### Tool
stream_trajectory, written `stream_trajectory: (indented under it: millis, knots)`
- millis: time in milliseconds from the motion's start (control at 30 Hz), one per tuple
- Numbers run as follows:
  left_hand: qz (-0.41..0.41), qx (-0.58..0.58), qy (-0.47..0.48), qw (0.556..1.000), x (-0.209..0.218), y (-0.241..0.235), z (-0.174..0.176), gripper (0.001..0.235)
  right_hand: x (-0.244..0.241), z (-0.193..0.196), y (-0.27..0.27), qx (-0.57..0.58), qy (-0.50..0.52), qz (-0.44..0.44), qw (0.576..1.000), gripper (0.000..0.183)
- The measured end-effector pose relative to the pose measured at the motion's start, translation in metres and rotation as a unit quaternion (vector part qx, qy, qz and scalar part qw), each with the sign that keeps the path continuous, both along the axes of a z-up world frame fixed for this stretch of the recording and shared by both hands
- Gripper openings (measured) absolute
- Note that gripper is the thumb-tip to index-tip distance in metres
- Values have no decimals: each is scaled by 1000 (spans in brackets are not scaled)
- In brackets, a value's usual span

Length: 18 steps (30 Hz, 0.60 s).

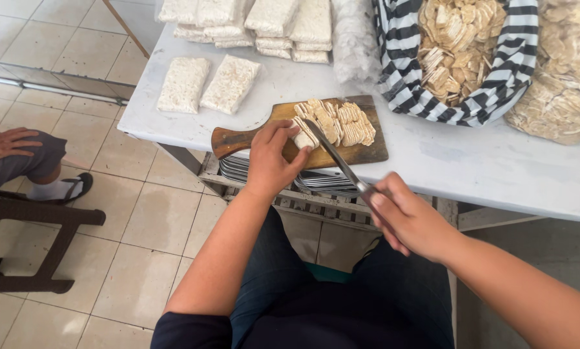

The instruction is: The person unwraps a rectangular block of white food and slices it into thin pieces on a wooden cutting board using a knife. The slices are placed into a striped cloth-lined basket on the table.

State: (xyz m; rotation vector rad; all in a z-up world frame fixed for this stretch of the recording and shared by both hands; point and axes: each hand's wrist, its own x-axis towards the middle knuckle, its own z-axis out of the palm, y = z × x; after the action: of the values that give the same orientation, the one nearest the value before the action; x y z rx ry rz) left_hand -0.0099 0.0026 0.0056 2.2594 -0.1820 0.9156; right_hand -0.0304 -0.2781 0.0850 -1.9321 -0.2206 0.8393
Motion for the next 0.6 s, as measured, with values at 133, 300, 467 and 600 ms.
stream_trajectory:
  millis: [133,300,467,600]
  knots:
    - [3,0,8,1000,0,-1,-1,36,13,-7,18,19,-7,10,1000,18]
    - [4,-3,5,1000,2,-1,-3,34,16,-9,22,19,-5,27,999,16]
    - [-3,-1,3,1000,3,0,-4,35,25,-7,33,-42,-8,44,998,15]
    - [-3,-2,11,1000,2,0,-4,36,43,-6,59,-36,2,55,998,15]
